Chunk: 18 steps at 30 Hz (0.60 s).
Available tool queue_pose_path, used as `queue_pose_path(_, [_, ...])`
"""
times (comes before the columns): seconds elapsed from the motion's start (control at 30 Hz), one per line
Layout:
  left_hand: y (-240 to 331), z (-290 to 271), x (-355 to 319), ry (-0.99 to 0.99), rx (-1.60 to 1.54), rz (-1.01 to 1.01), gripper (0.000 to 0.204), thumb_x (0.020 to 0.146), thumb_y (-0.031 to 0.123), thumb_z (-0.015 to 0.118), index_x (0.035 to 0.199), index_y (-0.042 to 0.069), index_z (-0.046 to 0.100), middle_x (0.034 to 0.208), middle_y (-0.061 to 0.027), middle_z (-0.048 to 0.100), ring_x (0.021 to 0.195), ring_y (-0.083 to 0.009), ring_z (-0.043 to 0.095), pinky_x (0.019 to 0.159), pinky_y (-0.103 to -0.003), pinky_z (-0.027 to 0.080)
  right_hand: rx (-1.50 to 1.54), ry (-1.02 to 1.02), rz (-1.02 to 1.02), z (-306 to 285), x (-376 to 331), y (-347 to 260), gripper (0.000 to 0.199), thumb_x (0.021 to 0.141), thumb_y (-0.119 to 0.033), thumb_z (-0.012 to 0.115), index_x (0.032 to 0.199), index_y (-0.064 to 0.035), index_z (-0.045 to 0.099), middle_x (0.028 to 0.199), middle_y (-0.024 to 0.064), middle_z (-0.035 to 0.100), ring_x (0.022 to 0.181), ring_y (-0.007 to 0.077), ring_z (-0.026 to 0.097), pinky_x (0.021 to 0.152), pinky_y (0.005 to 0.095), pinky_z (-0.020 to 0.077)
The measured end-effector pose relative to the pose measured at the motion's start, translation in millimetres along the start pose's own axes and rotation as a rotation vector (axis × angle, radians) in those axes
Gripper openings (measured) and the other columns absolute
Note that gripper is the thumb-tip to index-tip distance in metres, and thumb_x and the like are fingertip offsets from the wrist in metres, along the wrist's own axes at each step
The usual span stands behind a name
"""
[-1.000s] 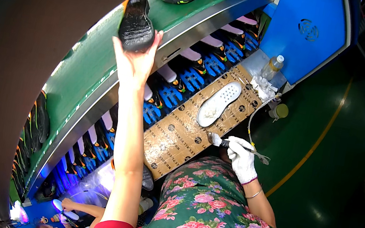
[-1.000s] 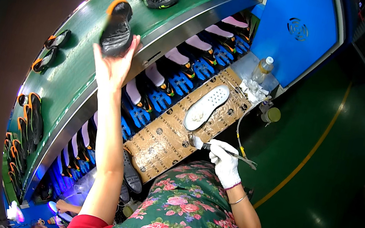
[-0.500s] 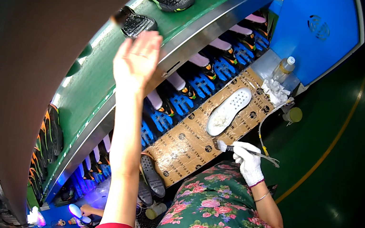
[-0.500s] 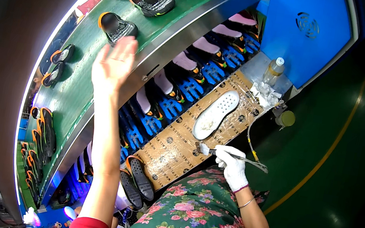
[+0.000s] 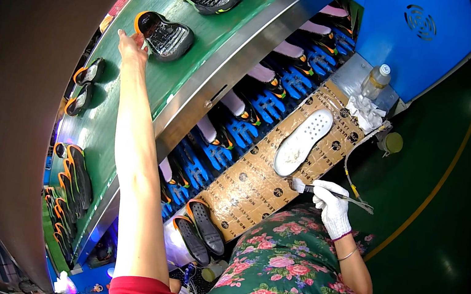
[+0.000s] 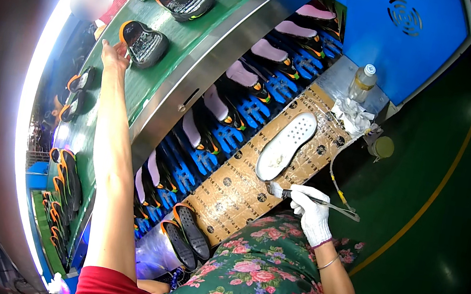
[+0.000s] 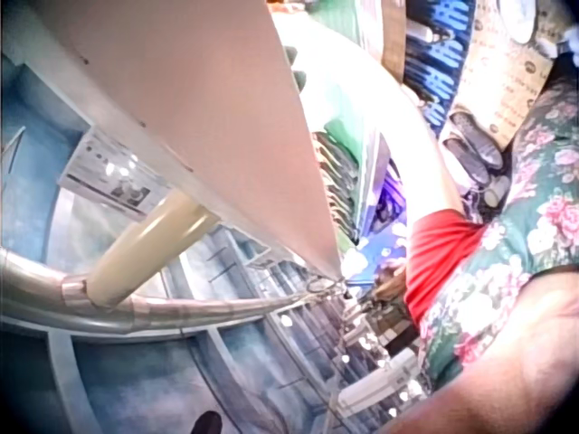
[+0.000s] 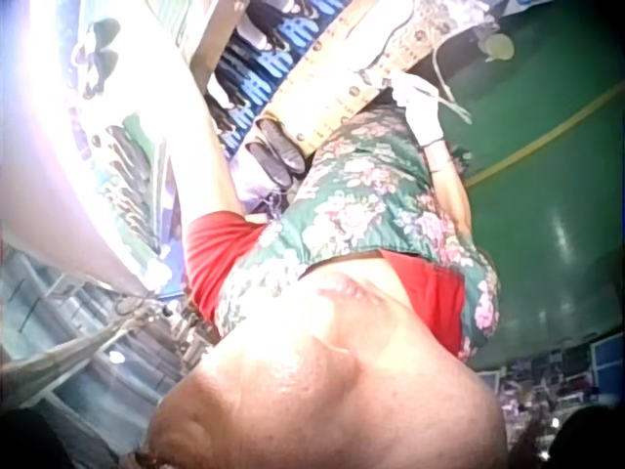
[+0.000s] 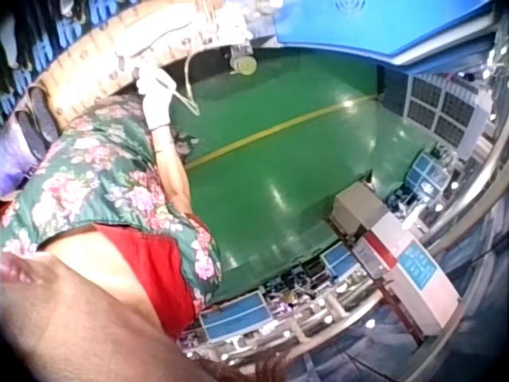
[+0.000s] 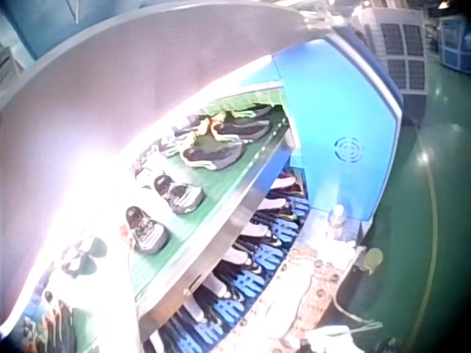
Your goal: The person applies adhesive to the bottom and inner heel areas of shoe soles using a brush, then places the soles onto a conveyor belt.
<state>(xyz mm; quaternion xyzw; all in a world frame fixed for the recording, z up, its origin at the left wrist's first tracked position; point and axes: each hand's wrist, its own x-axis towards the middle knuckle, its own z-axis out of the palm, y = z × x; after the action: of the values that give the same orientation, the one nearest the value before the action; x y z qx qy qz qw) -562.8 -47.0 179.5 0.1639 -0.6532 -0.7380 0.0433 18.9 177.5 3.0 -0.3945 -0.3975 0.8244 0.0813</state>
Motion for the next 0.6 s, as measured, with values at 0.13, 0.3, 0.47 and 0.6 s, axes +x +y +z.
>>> queue_pose_path(0.13, [3, 1, -3, 0.004, 0.002, -0.038, 0.070, 0.104, 0.058, 0.032, 0.117, -0.003, 0.064, 0.098, -0.0077, 0.062, 0.094, -0.0156, 0.051, 0.101, -0.050, 0.032, -0.017, -0.015, -0.003, 3, 1, -1, 0.017, 0.086, -0.003, 0.073, 0.102, 0.0014, 0.075, 0.073, 0.0058, 0.070, 0.056, 0.0093, 0.061, 0.049, 0.0198, 0.0455])
queue_pose_path(0.3, [16, 2, -15, -0.070, -0.052, -0.164, 0.075, 0.105, 0.058, 0.027, 0.123, -0.004, 0.065, 0.100, -0.0059, 0.060, 0.096, -0.0155, 0.050, 0.114, -0.053, 0.020, -0.014, -0.044, 0.002, 8, 3, -1, 0.018, 0.086, -0.005, 0.073, 0.103, 0.0017, 0.075, 0.073, 0.0059, 0.070, 0.056, 0.0097, 0.061, 0.049, 0.0200, 0.0455])
queue_pose_path(0.47, [23, -5, -27, -0.123, -0.169, -0.179, 0.077, 0.103, 0.059, 0.025, 0.121, -0.003, 0.067, 0.094, -0.0043, 0.054, 0.100, -0.0180, 0.049, 0.114, -0.054, 0.020, -0.043, -0.059, 0.002, 6, 2, 3, 0.017, 0.087, -0.005, 0.072, 0.102, 0.0021, 0.075, 0.073, 0.0062, 0.070, 0.057, 0.0099, 0.062, 0.050, 0.0203, 0.0458])
queue_pose_path(0.6, [20, -30, -60, -0.161, -0.289, -0.119, 0.075, 0.101, 0.060, 0.028, 0.116, -0.003, 0.067, 0.093, -0.0050, 0.053, 0.099, -0.0204, 0.049, 0.110, -0.054, 0.025, -0.023, -0.044, -0.011, 4, 5, 2, 0.017, 0.087, -0.004, 0.072, 0.102, 0.0021, 0.075, 0.074, 0.0066, 0.070, 0.058, 0.0103, 0.063, 0.050, 0.0205, 0.0460])
